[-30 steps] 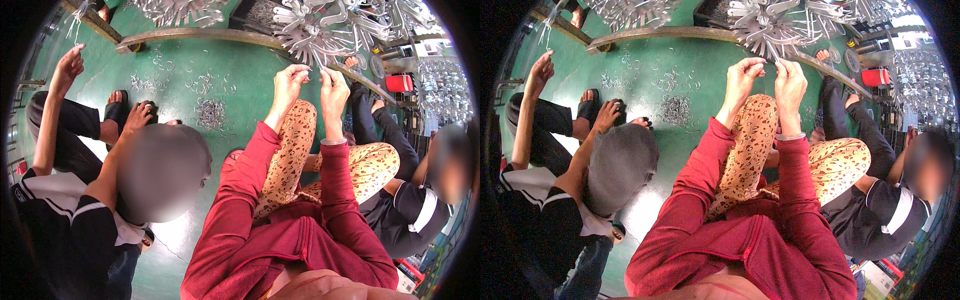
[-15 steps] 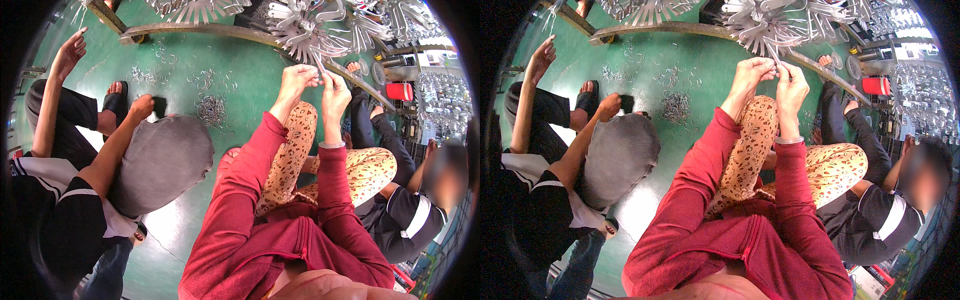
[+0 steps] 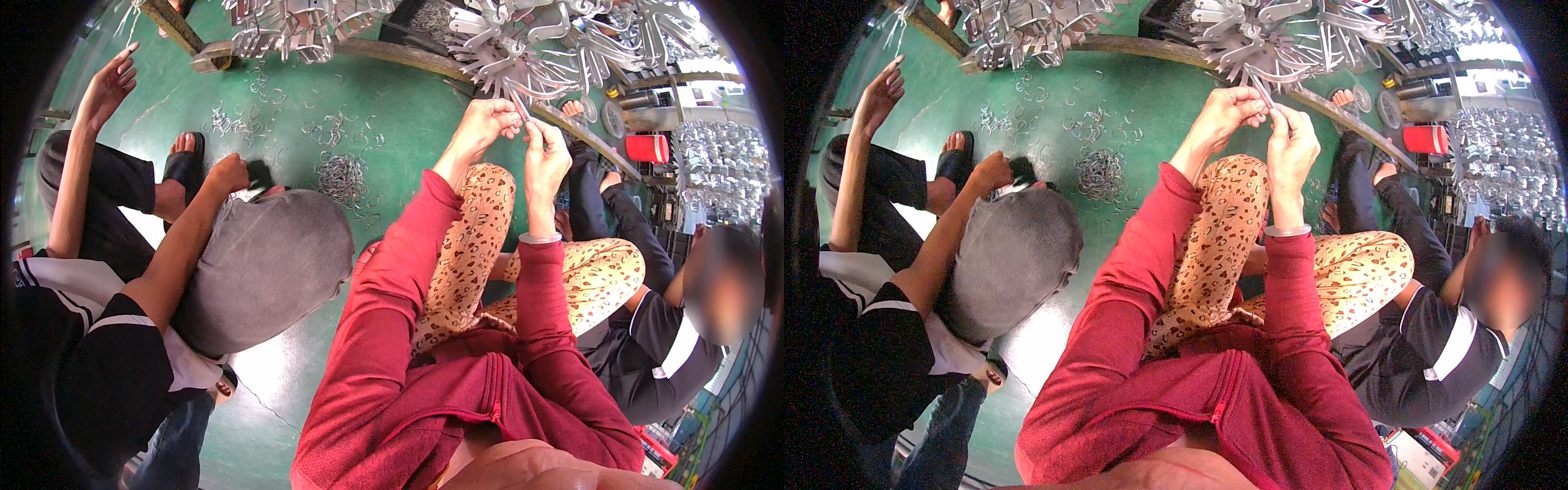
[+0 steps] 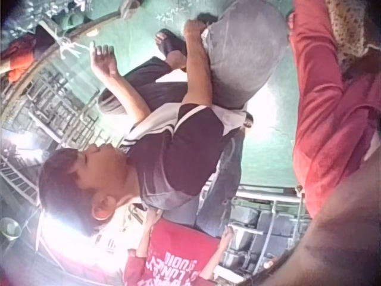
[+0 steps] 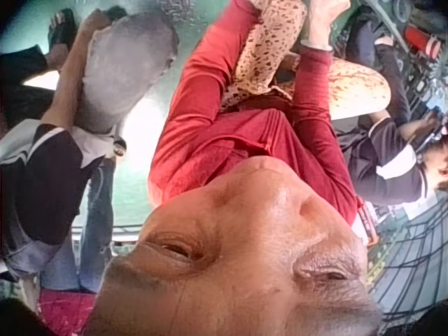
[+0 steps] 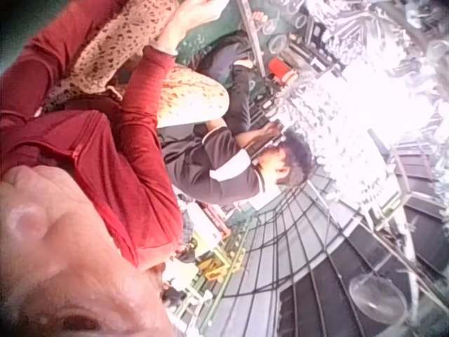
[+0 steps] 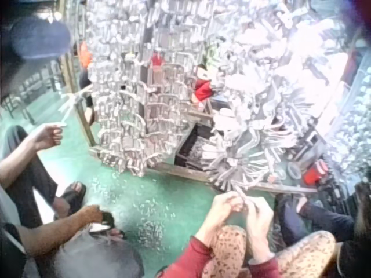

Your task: The person hangs small metal pieces onto a circular metal rack by hand while sitting on the floor.

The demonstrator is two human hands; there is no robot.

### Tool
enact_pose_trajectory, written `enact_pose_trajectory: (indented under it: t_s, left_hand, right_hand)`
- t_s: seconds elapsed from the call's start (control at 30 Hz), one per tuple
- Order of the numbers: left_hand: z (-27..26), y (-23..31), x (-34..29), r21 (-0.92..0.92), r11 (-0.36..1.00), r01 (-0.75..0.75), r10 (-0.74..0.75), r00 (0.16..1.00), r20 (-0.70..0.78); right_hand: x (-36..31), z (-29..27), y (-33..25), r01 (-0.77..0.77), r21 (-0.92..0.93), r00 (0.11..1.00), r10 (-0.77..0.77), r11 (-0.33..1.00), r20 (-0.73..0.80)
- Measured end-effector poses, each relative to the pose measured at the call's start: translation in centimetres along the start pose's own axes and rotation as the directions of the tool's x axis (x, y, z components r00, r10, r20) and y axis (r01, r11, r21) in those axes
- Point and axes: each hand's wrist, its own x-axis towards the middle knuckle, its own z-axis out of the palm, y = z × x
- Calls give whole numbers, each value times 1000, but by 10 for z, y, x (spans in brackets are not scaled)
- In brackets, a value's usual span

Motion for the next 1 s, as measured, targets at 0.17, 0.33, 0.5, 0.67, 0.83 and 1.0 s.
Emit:
enact_pose_trajectory:
  t_s: [0.17, 0.33, 0.5, 0.67, 0.83, 1.0]
  left_hand:
    - [-11, 3, 10, 128, 989, 75, -93, 986, 142]
    - [-12, 5, 18, 269, 947, 178, -236, 951, 202]
    - [-11, 3, 19, 190, 954, 233, -274, 933, 234]
    - [-16, 9, 10, 131, 955, 267, -292, 925, 242]
    - [-17, 0, 9, 52, 971, 235, -240, 949, 202]
    - [-35, 4, -13, 34, 963, 267, -266, 964, -16]
  right_hand:
    - [1, -9, -12, 170, -311, 983, -139, 935, 118]
    - [19, -13, -32, 157, -614, 953, 44, 774, 300]
    - [38, -14, -11, 172, -574, 922, 75, 800, 380]
    - [50, -25, -14, -303, -154, 745, 335, 940, 577]
    - [55, -20, -13, -292, -114, 770, 304, 950, 562]
    - [59, -3, -8, -316, -87, 804, 315, 945, 504]
